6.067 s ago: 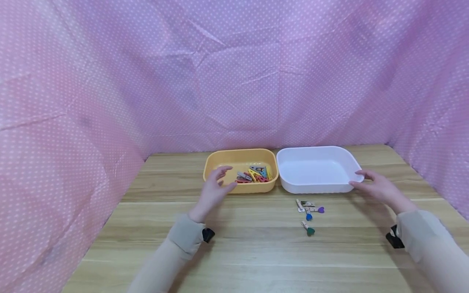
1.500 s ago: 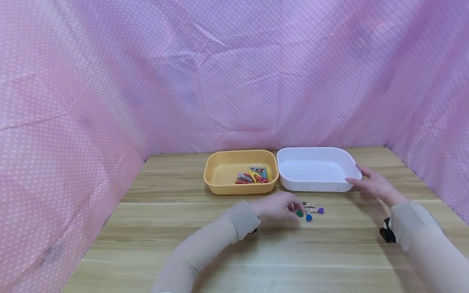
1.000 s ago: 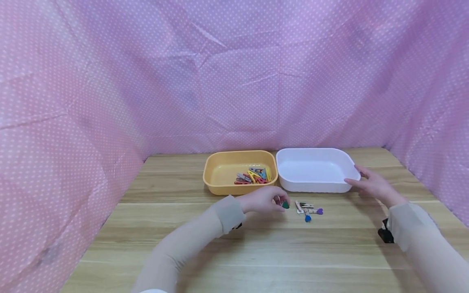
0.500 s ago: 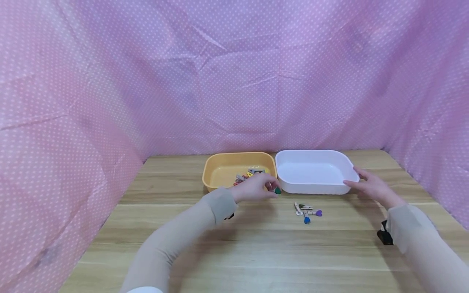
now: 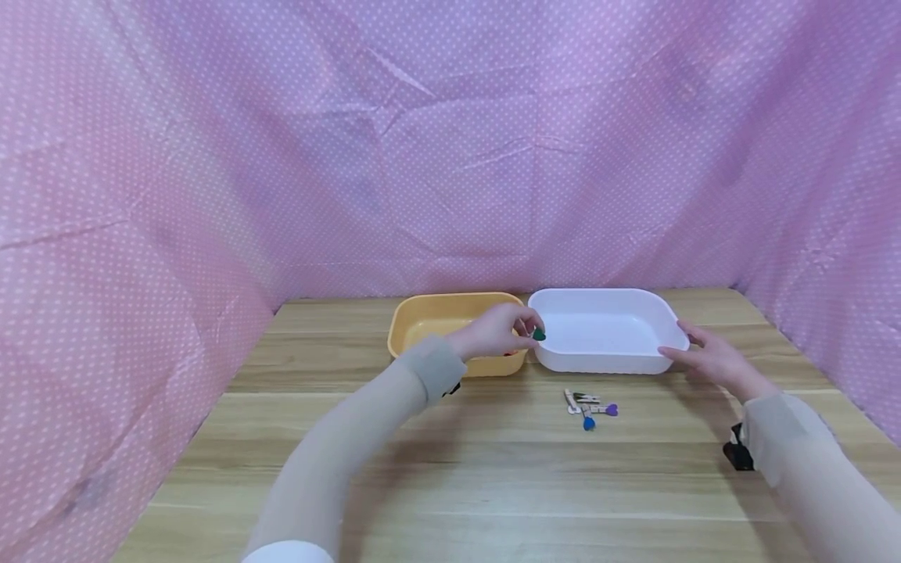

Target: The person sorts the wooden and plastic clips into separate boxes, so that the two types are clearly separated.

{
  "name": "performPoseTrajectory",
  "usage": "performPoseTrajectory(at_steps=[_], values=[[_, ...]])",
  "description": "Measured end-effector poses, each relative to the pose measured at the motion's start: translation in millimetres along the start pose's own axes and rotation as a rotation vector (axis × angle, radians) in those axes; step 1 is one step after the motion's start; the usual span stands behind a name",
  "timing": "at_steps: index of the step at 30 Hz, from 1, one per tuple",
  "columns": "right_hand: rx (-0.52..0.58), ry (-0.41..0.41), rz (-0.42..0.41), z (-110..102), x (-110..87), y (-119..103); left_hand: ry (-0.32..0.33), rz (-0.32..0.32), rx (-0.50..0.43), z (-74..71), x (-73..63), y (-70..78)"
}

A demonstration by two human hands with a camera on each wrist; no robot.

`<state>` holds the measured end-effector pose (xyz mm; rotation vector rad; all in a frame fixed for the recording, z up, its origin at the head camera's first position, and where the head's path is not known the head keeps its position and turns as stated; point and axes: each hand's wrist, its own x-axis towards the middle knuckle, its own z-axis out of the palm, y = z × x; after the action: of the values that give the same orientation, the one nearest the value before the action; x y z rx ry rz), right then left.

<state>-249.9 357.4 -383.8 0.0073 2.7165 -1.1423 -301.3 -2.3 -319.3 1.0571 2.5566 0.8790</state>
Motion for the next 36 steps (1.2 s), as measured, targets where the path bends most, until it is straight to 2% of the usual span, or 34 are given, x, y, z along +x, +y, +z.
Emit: performPoseTrajectory(at_steps=[7,15,28,36], values=[[0.007,0.002,-0.009,0,1.1,3,0.037,-0.018,-0.054,-8.4,15.0,-0.5],[0.008,-0.005,-0.003,0,0.1,1,0.061,-0.051,-0.057,-10.3,32.1,6.3],[-0.009,-0.016,0.002,-2,0.2,-3,0.065,-0.104,-0.062,5.3,55.4,6.7],[-0.021,-0.008,-0.012,-2,0.1,-2,0.056,-0.078,0.000,16.0,65.1,6.0]])
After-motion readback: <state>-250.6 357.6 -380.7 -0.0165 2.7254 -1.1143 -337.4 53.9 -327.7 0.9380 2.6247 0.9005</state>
